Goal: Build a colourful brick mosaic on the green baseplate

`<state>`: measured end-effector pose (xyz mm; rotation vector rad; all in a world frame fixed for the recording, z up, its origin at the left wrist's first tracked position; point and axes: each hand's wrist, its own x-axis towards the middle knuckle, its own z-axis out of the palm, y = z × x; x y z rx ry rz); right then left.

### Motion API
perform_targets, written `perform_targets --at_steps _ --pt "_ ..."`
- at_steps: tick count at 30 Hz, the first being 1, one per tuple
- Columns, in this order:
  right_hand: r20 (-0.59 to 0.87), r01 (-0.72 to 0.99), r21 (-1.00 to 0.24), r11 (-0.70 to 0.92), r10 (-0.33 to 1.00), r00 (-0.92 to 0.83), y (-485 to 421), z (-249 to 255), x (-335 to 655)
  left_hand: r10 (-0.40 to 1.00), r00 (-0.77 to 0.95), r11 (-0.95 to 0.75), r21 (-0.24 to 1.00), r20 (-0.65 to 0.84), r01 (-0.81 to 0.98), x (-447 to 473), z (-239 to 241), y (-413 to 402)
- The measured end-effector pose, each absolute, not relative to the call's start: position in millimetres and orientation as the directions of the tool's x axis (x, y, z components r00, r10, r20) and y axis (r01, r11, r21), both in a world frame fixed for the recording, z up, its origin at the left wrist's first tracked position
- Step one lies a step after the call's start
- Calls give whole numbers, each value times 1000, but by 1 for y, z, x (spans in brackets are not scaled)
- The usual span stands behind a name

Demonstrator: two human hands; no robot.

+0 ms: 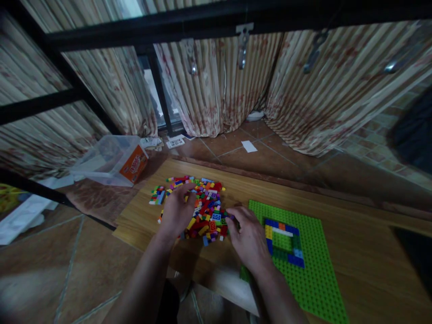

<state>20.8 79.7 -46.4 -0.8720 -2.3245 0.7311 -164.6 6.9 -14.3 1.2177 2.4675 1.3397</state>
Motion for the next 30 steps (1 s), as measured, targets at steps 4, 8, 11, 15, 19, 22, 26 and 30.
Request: perform_targets --at_steps 4,8,11,15,19,22,26,30 --pt "287 421 -643 640 711 -643 80 -46 16 789 -551 356 530 272 770 -168 -14 5" --pt "283 417 -640 645 703 -653 80 -46 16 879 -418 267 489 230 830 -176 -11 -2" --pt "281 413 -645 643 702 -655 79 -45 17 932 -292 160 478 216 864 -180 -10 -8" --pt "277 412 -651 638 705 -653 78 -44 18 949 -253 149 444 186 884 -179 -12 -10" --pt "261 407 -666 625 706 -658 77 -43 19 953 -273 195 425 131 884 -173 -11 -9" --pt "252 408 -671 619 708 -660 77 -43 20 953 -284 221 405 104 887 -171 -10 -8" --pt "255 406 -667 625 703 -664 78 -43 21 954 -276 214 382 116 899 -173 -12 -9" --pt "249 402 -663 632 692 -677 79 -44 21 953 -259 180 394 157 902 -175 -14 -10"
